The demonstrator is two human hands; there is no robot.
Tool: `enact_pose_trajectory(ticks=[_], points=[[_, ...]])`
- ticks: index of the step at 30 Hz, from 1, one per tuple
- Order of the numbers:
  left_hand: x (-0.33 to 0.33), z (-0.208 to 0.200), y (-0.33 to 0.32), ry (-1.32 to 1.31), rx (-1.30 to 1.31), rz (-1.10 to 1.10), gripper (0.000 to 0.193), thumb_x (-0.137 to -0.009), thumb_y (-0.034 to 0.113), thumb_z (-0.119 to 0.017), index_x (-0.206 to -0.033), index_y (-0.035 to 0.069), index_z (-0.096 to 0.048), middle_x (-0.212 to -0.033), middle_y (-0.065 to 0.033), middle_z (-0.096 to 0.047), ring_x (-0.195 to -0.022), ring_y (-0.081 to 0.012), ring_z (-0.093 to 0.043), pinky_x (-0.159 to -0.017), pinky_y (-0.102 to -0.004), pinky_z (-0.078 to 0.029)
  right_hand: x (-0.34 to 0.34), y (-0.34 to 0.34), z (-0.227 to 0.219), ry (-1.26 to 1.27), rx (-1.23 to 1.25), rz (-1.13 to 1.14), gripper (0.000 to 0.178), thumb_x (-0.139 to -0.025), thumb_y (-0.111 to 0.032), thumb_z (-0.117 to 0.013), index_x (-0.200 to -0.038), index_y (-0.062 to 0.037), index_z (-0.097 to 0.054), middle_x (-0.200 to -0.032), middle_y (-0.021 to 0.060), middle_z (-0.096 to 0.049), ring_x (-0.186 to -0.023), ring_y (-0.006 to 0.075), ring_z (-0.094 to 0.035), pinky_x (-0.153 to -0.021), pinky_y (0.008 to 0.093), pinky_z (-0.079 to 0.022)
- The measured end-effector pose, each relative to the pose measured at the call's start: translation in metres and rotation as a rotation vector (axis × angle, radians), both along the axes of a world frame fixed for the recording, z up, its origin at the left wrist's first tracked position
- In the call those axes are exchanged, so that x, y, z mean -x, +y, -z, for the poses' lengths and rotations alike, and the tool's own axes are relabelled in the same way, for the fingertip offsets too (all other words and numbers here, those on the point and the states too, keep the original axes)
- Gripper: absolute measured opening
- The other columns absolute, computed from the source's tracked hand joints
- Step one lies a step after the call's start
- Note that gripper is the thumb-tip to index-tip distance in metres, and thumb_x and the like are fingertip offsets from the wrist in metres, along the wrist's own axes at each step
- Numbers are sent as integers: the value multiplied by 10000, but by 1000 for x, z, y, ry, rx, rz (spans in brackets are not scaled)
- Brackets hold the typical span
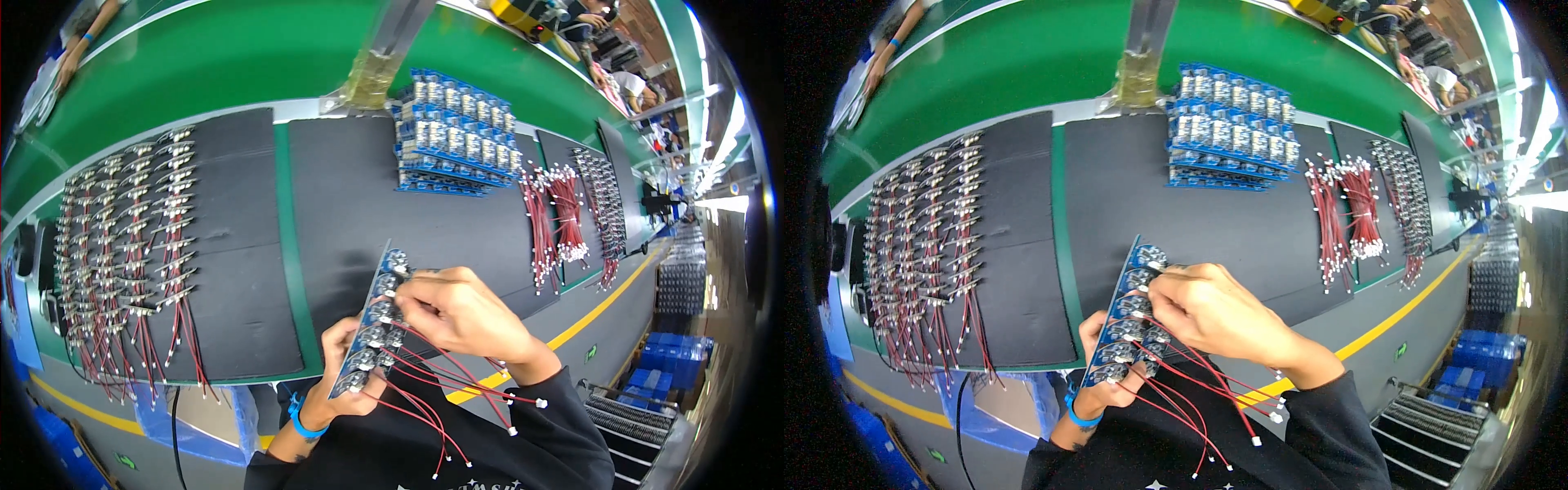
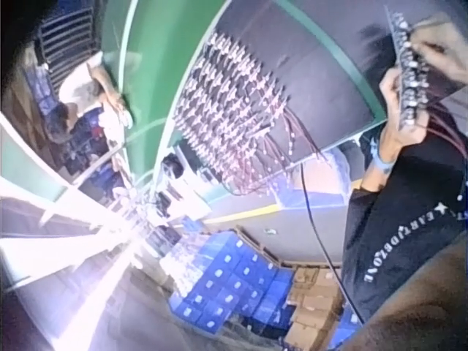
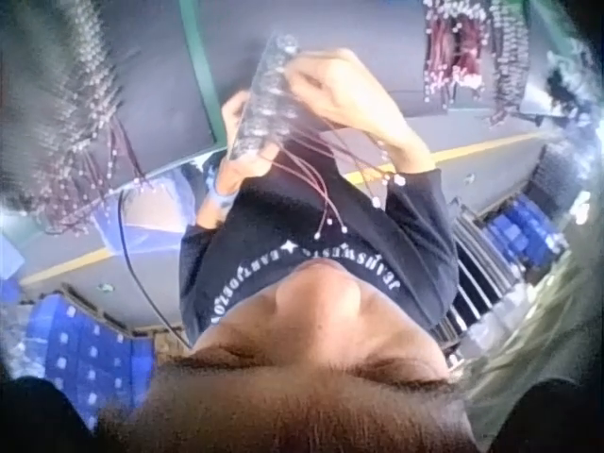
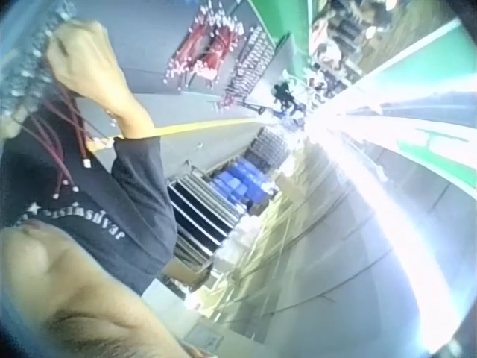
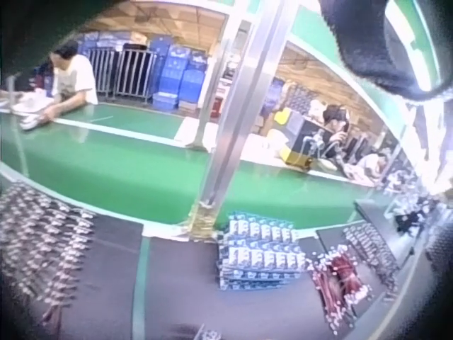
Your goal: The person assembles LED light components onto circuit boards by hand, then connects wires and connectors to them.
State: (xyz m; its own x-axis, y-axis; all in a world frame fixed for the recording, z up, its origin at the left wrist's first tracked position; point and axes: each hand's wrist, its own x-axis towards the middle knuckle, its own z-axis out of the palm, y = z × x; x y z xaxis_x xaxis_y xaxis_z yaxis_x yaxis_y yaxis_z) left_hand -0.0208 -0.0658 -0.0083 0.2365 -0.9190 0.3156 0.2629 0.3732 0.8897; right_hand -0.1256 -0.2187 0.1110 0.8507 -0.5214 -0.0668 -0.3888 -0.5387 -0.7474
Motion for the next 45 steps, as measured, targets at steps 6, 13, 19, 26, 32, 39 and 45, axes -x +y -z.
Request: enact_pose_trajectory(ticks=[6, 13, 19, 26, 32, 39, 45], points=[[-13, -16, -1, -6, -232, -130, 817, -781, 68, -646, -1394, -50, -119, -1309, -178, -379, -1169, -264, -478, -987, -347, -380, 14, -20, -5, -3, -20, 168, 143, -840, -109, -628, -813, 29, -656, -667, 126, -614, -570, 230, -579, -551, 334, -452], [-10, -9, -6, -2, -155, -139, 723, -801, 34, -613, -1389, -60, -203, -1313, -163, -402, -1149, -243, -495, -971, -330, -403, 149, -127, 60, 171, 591, 1136, 169, -826, -178, -637, -855, -18, -681, -714, 158, -650, -624, 266, -643, -598, 351, -492], [-8, 0, -1, 43, -130, -153, 625, -790, -21, -596, -1326, -66, -278, -1229, -177, -476, -1091, -233, -533, -934, -326, -430, 154, -152, 85, 333, 763, 916, 140, -820, -172, -633, -825, -34, -658, -859, 163, -611, -824, 330, -601, -700, 435, -470], [-13, -7, 0, -152, -177, -146, 640, -778, -31, -603, -1329, -58, -279, -1207, -163, -480, -1080, -221, -535, -911, -316, -443, 162, -138, 69, 124, 822, 867, 82, -885, -75, -570, -914, 0, -551, -833, 172, -620, -751, 346, -602, -640, 402, -458], [-10, 2, 1, -60, -170, -171, 621, -784, 7, -630, -1318, -67, -322, -1266, -162, -434, -1118, -245, -520, -954, -337, -411, 114, -78, 28, -156, 762, 512, 182, -792, 74, -601, -962, 11, -614, -800, 128, -606, -677, 257, -592, -608, 323, -461], [-7, -3, -8, 121, -126, -80, 659, -801, -3, -587, -1343, -71, -217, -1286, -196, -444, -1170, -255, -498, -993, -352, -385, 48, -16, 9, -190, 442, 193, 240, -705, 76, -676, -929, -8, -668, -786, 92, -611, -648, 192, -581, -532, 273, -447], [-12, -11, -12, 91, -90, -77, 632, -806, -47, -527, -1361, -75, -227, -1310, -213, -453, -1202, -267, -482, -1007, -364, -375, 21, -9, 21, -179, 463, 175, 217, -686, 1, -748, -889, -57, -699, -628, 25, -440, -510, 131, -484, -438, 285, -376]])
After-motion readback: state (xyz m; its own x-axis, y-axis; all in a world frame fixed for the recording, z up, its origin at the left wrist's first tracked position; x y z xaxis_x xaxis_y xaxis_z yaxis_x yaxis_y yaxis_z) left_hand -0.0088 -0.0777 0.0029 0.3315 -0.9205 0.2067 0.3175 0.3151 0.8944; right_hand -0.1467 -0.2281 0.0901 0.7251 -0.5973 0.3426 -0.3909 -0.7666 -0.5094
